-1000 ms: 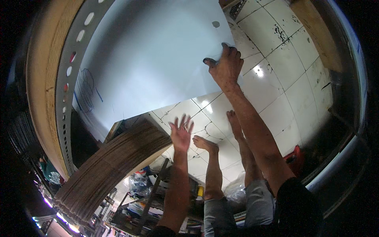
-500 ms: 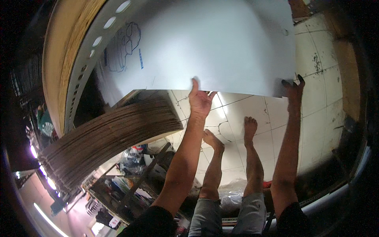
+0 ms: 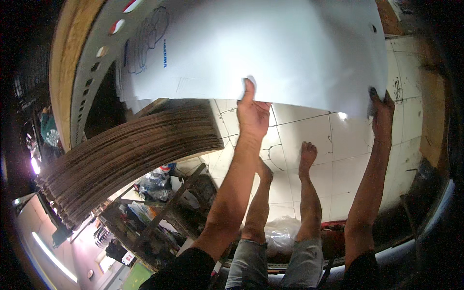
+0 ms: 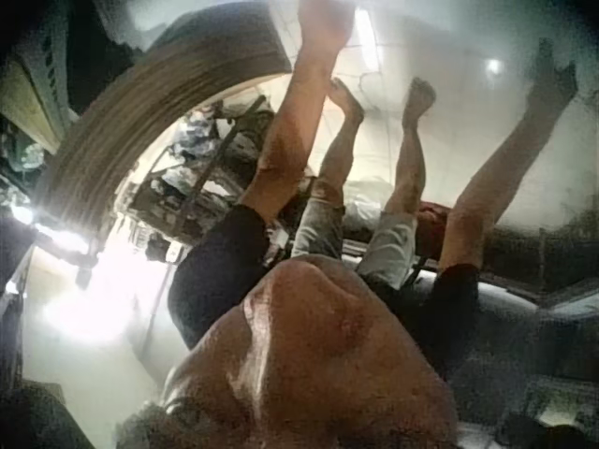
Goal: The person repeatedly picks up stacks of white printed sheets and brown cardboard pieces from a metal shelf. They move these items to a nearby workbench, placing them in piles, and occasionally return them to the shelf.
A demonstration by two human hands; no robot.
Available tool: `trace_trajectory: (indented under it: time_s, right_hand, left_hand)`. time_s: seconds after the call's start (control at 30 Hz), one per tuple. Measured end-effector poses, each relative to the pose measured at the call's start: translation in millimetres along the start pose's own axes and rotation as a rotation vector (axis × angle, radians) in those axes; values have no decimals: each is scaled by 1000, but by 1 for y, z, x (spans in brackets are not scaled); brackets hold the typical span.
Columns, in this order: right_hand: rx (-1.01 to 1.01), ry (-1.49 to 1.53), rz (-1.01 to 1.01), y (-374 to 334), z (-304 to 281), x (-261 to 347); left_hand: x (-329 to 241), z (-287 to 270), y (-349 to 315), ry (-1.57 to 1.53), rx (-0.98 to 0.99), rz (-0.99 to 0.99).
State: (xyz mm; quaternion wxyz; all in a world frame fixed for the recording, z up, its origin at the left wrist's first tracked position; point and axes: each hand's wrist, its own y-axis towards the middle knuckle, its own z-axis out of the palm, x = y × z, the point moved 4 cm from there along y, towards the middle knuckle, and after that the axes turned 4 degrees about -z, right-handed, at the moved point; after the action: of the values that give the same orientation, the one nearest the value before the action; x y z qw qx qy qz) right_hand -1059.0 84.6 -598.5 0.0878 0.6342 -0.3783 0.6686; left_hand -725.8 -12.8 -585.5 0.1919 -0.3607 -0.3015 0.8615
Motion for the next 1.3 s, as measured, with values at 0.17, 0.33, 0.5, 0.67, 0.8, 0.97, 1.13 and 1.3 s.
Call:
trace_trajectory:
  time_s: [0.17, 0.33, 0.5, 0.67, 0.8, 0.97, 1.13, 1.3]
  right_hand:
    - [83, -127, -190, 54, 16, 47]
    - [133, -364, -523, 122, 29, 84]
    - [-66, -451, -619, 156, 36, 115]
    - [-462, -82, -457, 131, 60, 48]
    - [-196, 600, 69, 129, 99, -2]
    - [-27, 882, 251, 164, 107, -1]
    - [-64, 458, -203, 128, 93, 44]
    - [-352, 621, -139, 26, 71, 87]
  left_hand:
    - [-5, 24, 32, -91, 59, 13]
    - [-17, 57, 71, -203, 179, -39]
    - [-39, 75, 99, -300, 295, -4]
    - [-27, 55, 125, -200, 142, -30]
    - [-22, 42, 118, -226, 160, -33]
    - [-26, 33, 94, 370, 28, -253]
    - [-43, -10, 55, 309, -131, -264]
    - [-89, -44, 38, -84, -122, 198]
